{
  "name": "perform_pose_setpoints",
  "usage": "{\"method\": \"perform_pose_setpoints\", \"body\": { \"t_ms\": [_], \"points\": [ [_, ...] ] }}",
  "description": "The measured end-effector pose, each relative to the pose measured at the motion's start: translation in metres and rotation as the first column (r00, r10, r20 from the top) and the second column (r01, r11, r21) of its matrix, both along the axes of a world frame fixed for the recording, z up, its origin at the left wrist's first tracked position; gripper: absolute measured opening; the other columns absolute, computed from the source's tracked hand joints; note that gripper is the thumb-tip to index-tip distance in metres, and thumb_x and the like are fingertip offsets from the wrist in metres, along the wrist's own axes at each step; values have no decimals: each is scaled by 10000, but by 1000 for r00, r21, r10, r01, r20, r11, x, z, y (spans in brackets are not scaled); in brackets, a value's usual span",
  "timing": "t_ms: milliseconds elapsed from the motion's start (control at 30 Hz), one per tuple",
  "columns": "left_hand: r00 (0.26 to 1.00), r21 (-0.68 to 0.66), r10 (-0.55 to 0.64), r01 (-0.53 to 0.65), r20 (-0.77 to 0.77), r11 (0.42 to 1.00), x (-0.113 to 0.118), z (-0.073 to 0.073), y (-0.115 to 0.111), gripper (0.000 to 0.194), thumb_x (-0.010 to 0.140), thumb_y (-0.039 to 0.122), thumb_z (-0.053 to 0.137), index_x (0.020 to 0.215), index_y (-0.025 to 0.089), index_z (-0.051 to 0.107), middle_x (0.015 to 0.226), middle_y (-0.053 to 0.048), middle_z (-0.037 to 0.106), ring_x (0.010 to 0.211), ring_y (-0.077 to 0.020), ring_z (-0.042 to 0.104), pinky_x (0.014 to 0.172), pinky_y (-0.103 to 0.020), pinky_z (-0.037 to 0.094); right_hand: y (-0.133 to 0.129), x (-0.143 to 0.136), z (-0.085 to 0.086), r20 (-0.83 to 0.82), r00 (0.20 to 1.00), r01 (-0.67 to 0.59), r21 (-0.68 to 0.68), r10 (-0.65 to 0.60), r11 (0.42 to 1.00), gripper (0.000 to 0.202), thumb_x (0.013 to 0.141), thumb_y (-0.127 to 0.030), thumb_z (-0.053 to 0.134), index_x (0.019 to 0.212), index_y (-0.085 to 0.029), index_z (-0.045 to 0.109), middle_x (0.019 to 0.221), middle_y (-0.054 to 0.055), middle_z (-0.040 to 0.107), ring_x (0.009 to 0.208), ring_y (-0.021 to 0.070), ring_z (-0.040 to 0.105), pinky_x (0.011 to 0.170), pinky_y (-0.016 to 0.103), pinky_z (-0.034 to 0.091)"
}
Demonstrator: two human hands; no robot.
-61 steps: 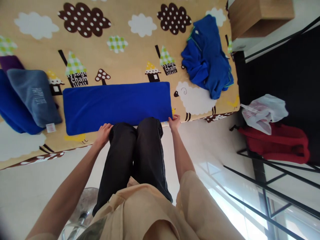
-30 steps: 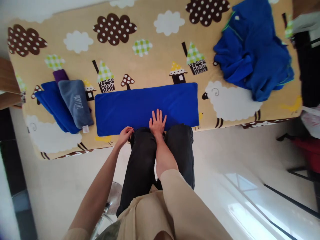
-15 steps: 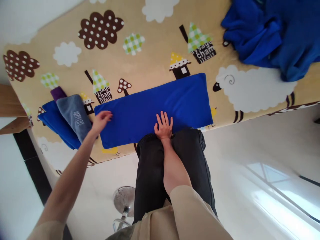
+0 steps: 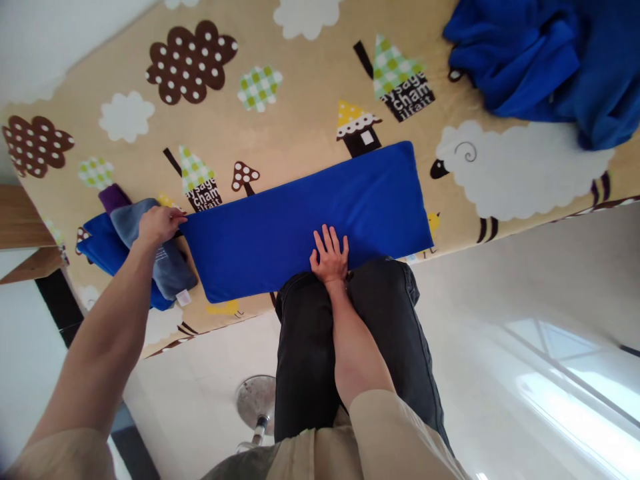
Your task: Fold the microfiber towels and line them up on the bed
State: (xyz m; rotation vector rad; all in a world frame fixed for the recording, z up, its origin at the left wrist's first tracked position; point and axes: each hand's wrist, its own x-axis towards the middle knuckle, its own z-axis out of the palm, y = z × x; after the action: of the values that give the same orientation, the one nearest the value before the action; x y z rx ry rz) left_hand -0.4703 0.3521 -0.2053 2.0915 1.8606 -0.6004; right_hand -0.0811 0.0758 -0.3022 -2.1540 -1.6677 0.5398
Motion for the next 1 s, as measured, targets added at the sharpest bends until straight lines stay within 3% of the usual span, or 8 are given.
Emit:
{"method": "perform_pose_setpoints", "body": {
  "t_ms": [133, 267, 400, 500, 633, 833, 1000],
  "points": [
    [997, 164, 77, -81, 30, 983, 14, -6, -22, 385, 1013, 312, 476, 1251, 65, 650, 1286, -187, 622, 1285, -382, 487, 1094, -589, 401, -1, 0, -5, 46, 999, -8, 18, 7, 1000, 642, 926, -280, 464, 1566, -228, 458, 1661, 78, 354, 1555, 292, 311, 1279, 625, 137],
    [951, 429, 131, -246, 280, 869, 61, -29, -96, 526, 1013, 366, 434, 1468, 117, 519, 1548, -196, 443, 1453, -366, 358, 1216, -554, 289, -1, 0, -8, 90, 996, -18, 46, 13, 999, 623, 941, -287, 453, 1560, -211, 464, 1655, 91, 368, 1549, 285, 322, 1272, 621, 146],
    [928, 350, 75, -212, 365, 912, 84, -59, -185, 611, 1032, 405, 361, 1587, 152, 396, 1700, -136, 249, 1591, -307, 141, 1300, -524, 77, -1, 1, -8, 97, 995, -28, 37, 24, 999, 632, 938, -280, 455, 1567, -217, 452, 1661, 91, 359, 1553, 279, 311, 1274, 611, 148],
    [916, 321, 162, -288, 367, 902, 69, -73, -217, 650, 1033, 426, 348, 1622, 152, 327, 1726, -131, 159, 1610, -284, 59, 1302, -518, 39, -2, 2, -8, 102, 994, -33, 28, 30, 999, 637, 939, -277, 444, 1572, -213, 443, 1662, 96, 357, 1558, 285, 298, 1270, 621, 147],
    [909, 286, 219, -329, 355, 900, 45, -71, -206, 684, 1022, 444, 370, 1633, 146, 293, 1731, -140, 116, 1612, -278, 36, 1299, -518, 36, -3, 2, -8, 109, 993, -34, 20, 32, 999, 633, 940, -283, 430, 1568, -206, 450, 1659, 101, 361, 1561, 286, 291, 1266, 625, 151],
    [914, 258, 114, -226, 388, 939, 48, -69, -149, 722, 1015, 439, 382, 1642, 113, 237, 1730, -151, 90, 1613, -257, 2, 1298, -505, -30, -2, 2, -8, 96, 995, -28, 7, 27, 1000, 639, 938, -287, 429, 1572, -211, 444, 1666, 95, 349, 1565, 290, 282, 1269, 628, 140],
    [879, 243, 233, -354, 416, 903, 52, -75, -109, 742, 1023, 442, 354, 1645, 74, 185, 1728, -174, 46, 1612, -261, -30, 1292, -531, -47, -1, 2, -6, 93, 995, -23, -4, 24, 1000, 637, 942, -290, 422, 1575, -219, 439, 1667, 86, 348, 1568, 282, 276, 1273, 622, 136]
  ]
}}
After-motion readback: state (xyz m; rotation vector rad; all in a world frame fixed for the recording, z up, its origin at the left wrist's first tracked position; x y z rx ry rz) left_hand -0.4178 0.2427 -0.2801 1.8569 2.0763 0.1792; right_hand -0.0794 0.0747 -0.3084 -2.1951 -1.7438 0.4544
